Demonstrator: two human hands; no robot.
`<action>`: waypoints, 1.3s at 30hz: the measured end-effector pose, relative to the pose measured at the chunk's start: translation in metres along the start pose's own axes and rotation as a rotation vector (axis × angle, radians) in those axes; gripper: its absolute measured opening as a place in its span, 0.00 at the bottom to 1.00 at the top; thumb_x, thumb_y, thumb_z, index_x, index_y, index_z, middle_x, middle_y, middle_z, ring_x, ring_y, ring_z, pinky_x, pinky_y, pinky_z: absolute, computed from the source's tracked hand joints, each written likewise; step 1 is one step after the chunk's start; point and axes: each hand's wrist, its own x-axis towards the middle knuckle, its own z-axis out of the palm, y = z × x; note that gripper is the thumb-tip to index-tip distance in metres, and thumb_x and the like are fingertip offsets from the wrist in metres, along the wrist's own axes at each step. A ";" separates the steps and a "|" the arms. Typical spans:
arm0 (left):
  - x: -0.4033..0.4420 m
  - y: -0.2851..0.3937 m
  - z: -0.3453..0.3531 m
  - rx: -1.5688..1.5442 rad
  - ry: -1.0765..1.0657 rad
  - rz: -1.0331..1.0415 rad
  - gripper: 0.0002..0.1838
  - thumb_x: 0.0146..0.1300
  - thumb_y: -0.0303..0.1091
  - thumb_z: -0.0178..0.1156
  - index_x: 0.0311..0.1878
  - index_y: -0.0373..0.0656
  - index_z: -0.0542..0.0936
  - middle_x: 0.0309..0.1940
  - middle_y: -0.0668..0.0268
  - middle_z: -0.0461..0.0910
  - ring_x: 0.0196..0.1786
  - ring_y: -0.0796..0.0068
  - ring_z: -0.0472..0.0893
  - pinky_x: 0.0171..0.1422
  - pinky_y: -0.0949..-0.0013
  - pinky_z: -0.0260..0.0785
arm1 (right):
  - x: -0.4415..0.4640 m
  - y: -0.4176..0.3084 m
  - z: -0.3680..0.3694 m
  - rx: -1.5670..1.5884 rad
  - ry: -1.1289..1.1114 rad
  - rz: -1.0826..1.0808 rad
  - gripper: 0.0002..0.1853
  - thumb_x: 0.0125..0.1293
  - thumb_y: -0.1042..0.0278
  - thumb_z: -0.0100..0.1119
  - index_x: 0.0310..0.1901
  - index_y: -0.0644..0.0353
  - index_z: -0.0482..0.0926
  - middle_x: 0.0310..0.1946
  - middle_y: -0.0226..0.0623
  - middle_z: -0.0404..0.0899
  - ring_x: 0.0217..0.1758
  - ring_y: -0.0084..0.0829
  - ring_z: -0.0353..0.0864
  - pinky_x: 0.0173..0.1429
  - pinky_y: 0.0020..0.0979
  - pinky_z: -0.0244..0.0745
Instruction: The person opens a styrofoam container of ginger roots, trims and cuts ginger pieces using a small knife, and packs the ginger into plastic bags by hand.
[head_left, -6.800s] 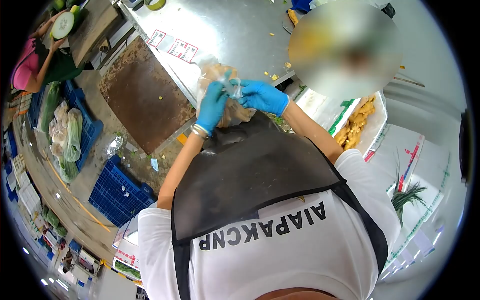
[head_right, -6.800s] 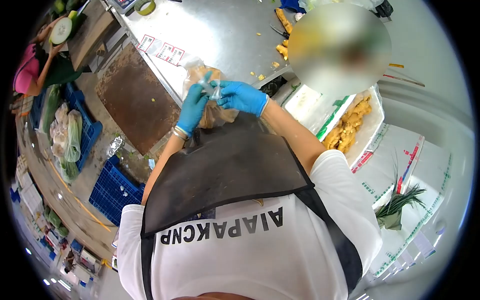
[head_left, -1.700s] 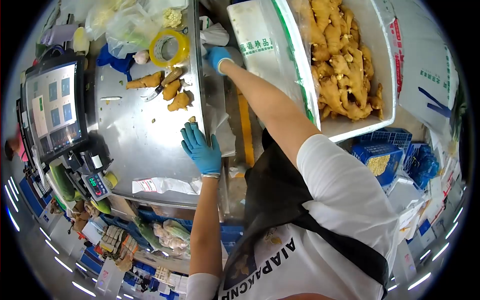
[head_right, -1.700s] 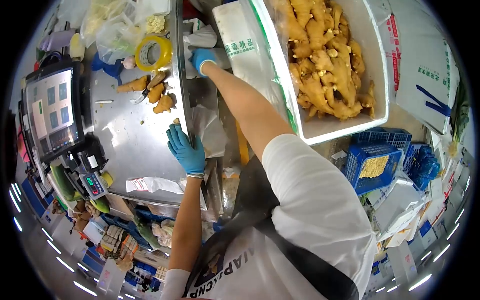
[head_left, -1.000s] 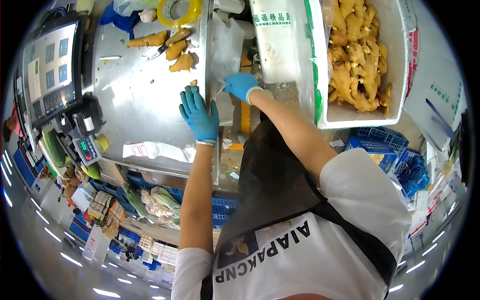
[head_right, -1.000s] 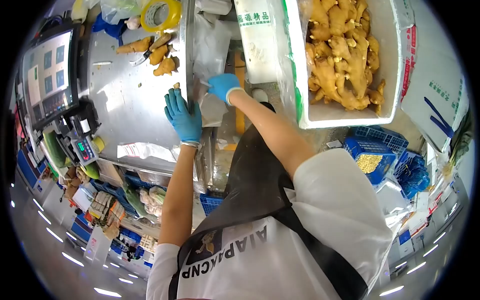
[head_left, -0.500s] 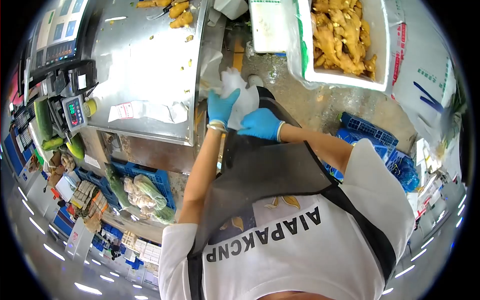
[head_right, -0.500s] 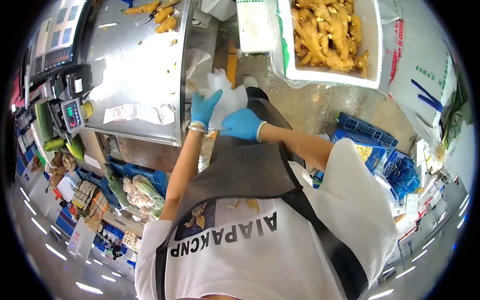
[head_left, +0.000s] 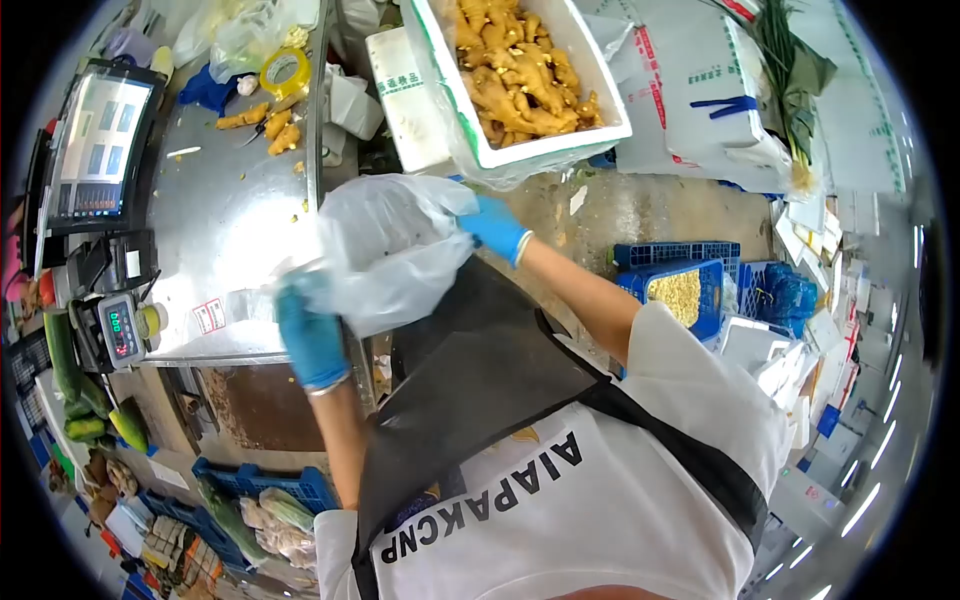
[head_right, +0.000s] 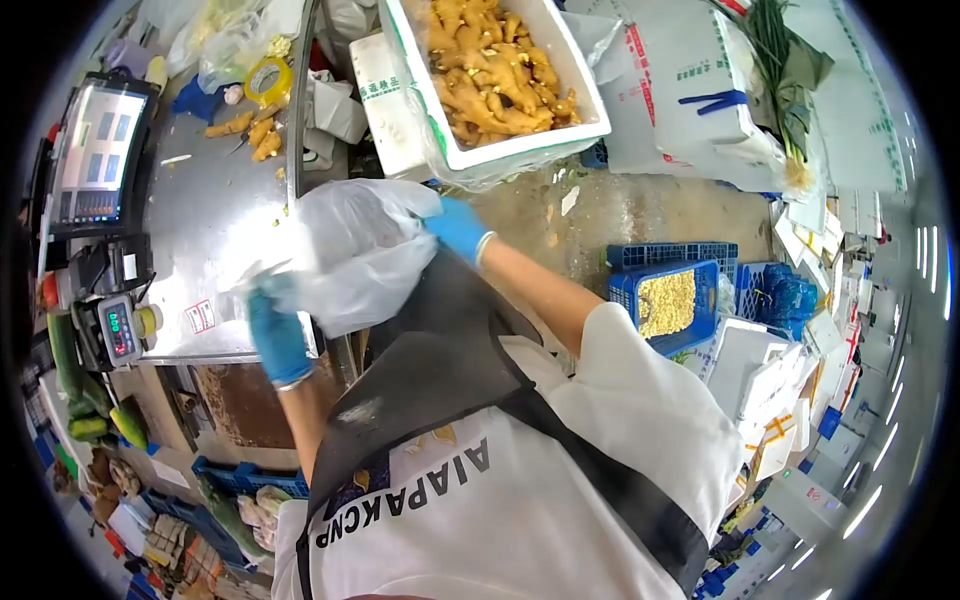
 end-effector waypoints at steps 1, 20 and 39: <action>0.000 0.010 -0.001 0.039 0.115 0.107 0.12 0.73 0.29 0.51 0.55 0.36 0.76 0.48 0.61 0.80 0.49 0.69 0.79 0.59 0.65 0.73 | -0.012 -0.005 -0.014 -0.015 -0.157 0.005 0.26 0.61 0.58 0.68 0.58 0.64 0.76 0.45 0.38 0.83 0.45 0.27 0.82 0.50 0.28 0.78; 0.043 -0.065 0.134 0.620 0.383 -0.213 0.11 0.69 0.38 0.60 0.40 0.39 0.82 0.26 0.71 0.77 0.26 0.78 0.78 0.31 0.76 0.70 | 0.162 -0.096 -0.273 -0.565 0.022 -0.133 0.41 0.62 0.57 0.62 0.73 0.62 0.56 0.51 0.49 0.80 0.50 0.42 0.82 0.57 0.40 0.77; 0.160 -0.171 0.230 0.693 -0.197 -0.347 0.23 0.74 0.49 0.52 0.50 0.35 0.80 0.41 0.69 0.82 0.40 0.84 0.78 0.44 0.76 0.72 | 0.115 -0.145 -0.276 0.233 -0.669 -0.104 0.25 0.68 0.57 0.56 0.64 0.58 0.74 0.57 0.39 0.79 0.60 0.38 0.76 0.67 0.36 0.69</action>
